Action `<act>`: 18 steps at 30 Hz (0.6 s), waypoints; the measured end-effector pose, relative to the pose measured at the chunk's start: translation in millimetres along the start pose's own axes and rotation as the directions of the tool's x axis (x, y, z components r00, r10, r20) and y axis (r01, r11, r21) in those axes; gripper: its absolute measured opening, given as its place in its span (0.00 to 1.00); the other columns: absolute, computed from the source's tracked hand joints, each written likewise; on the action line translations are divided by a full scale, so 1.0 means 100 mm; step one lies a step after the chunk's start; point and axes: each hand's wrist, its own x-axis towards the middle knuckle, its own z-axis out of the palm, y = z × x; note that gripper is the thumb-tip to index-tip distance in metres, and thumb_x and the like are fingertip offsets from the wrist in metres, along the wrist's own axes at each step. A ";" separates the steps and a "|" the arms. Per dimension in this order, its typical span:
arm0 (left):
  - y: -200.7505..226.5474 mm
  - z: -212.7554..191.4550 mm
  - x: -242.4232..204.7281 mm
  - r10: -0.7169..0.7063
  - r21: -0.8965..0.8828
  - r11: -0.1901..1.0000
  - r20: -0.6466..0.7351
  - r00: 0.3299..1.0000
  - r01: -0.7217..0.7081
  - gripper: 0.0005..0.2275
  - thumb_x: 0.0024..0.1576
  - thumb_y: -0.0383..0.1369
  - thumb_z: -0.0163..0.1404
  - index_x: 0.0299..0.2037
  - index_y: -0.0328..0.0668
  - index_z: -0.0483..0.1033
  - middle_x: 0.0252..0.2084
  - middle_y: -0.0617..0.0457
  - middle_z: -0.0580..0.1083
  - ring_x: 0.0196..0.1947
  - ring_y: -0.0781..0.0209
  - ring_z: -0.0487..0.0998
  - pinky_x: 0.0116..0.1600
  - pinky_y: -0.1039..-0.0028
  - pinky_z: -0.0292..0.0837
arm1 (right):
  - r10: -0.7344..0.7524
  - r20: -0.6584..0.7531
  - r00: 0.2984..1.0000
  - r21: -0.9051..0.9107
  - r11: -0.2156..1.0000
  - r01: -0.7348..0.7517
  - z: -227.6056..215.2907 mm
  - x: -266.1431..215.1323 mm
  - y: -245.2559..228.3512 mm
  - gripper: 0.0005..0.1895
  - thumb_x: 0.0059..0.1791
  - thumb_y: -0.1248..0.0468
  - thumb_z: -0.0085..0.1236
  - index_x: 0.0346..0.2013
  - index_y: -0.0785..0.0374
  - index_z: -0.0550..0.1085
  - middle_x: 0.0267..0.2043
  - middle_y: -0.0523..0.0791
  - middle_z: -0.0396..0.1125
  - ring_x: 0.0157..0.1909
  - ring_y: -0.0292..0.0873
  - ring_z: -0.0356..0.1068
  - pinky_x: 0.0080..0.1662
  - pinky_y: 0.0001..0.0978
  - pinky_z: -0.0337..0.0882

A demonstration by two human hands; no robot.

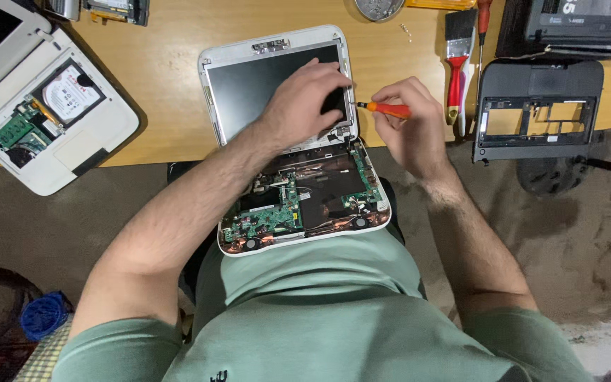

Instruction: The person removes the laptop screen bezel and unscrews the display panel using a screwdriver. They then detach the screen and set it aside, exposing the internal components.

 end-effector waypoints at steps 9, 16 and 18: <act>-0.33 0.26 -0.21 -0.327 -0.604 0.758 -0.027 0.944 0.246 0.18 0.64 0.30 0.73 0.63 0.47 0.88 0.49 0.55 0.90 0.44 0.69 0.92 0.55 0.73 0.90 | 0.477 -0.150 0.866 0.675 0.689 -0.263 0.60 -0.14 0.43 0.09 0.59 0.76 0.75 0.50 0.68 0.81 0.49 0.51 0.82 0.42 0.36 0.83 0.49 0.27 0.89; -0.21 0.32 -0.14 -0.290 -0.857 0.507 -0.069 0.954 0.092 0.18 0.67 0.20 0.69 0.66 0.36 0.86 0.55 0.40 0.91 0.54 0.57 0.95 0.60 0.68 0.94 | 0.638 0.020 0.770 0.859 0.383 -0.339 0.75 -0.11 0.52 0.05 0.61 0.75 0.71 0.49 0.68 0.81 0.44 0.50 0.80 0.39 0.40 0.84 0.45 0.25 0.87; -0.17 0.33 -0.13 -0.351 -0.927 0.362 -0.034 0.936 0.102 0.15 0.69 0.19 0.67 0.65 0.34 0.87 0.55 0.39 0.91 0.51 0.58 0.95 0.56 0.72 0.97 | 0.656 0.089 0.750 0.877 0.305 -0.371 0.75 -0.10 0.54 0.04 0.61 0.72 0.71 0.49 0.66 0.82 0.43 0.50 0.82 0.40 0.40 0.85 0.46 0.26 0.88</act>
